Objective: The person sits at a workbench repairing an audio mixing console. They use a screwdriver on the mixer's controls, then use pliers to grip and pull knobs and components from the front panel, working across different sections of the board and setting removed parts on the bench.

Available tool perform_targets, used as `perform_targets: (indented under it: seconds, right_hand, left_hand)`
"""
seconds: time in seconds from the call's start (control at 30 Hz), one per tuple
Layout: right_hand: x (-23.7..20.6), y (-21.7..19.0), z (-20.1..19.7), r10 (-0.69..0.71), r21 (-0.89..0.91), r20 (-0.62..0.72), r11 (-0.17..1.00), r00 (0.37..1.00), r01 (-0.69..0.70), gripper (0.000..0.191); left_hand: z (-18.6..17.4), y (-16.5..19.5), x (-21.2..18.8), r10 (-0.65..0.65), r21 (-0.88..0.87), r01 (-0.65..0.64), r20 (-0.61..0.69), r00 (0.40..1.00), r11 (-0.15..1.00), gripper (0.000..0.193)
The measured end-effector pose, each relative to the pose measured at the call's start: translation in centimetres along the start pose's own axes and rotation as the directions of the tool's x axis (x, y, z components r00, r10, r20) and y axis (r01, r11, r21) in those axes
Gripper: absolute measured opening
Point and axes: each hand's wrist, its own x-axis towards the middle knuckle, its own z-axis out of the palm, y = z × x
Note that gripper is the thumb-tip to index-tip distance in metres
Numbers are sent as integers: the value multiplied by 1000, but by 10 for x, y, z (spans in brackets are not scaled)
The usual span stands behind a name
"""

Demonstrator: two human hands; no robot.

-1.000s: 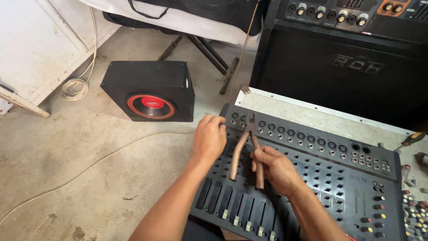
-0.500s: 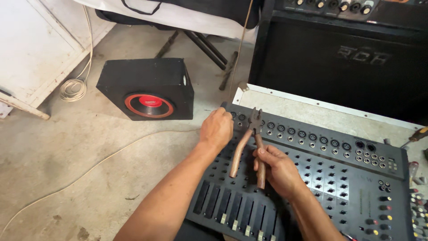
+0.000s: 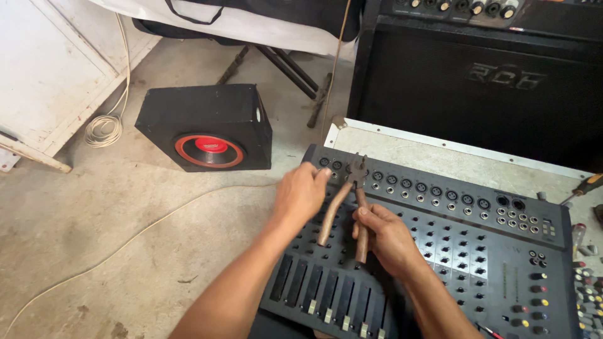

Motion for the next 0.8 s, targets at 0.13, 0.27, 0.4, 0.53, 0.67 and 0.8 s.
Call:
perform_targets:
  seconds: [0.13, 0.27, 0.4, 0.53, 0.67, 0.8]
  right_hand:
    - [1, 0, 6, 0, -53, -50, 999, 999, -3, 25]
    - [-7, 2, 16, -10, -11, -66, 1000, 998, 9, 23]
    - [-19, 11, 33, -13, 67, -49, 998, 999, 16, 22]
    - [-25, 17, 47, -33, 115, -5, 993, 999, 33, 24]
    - [-32, 21, 57, -91, -123, -91, 989, 992, 80, 24]
    - [-42, 17, 52, -93, -173, -102, 982, 990, 75, 26]
  left_hand:
    - [-4, 5, -44, -61, -194, 84, 121, 991, 977, 36]
    - [-5, 16, -64, -190, -494, 391, 408, 893, 776, 33]
    - [-8, 32, -91, -185, -587, 390, 378, 907, 709, 37]
    - [-20, 28, -105, -243, -667, 442, 375, 895, 600, 39]
    - [-30, 8, -107, -209, -589, 331, 268, 941, 737, 38]
    - [-44, -20, -105, -143, -490, 231, 211, 967, 841, 39]
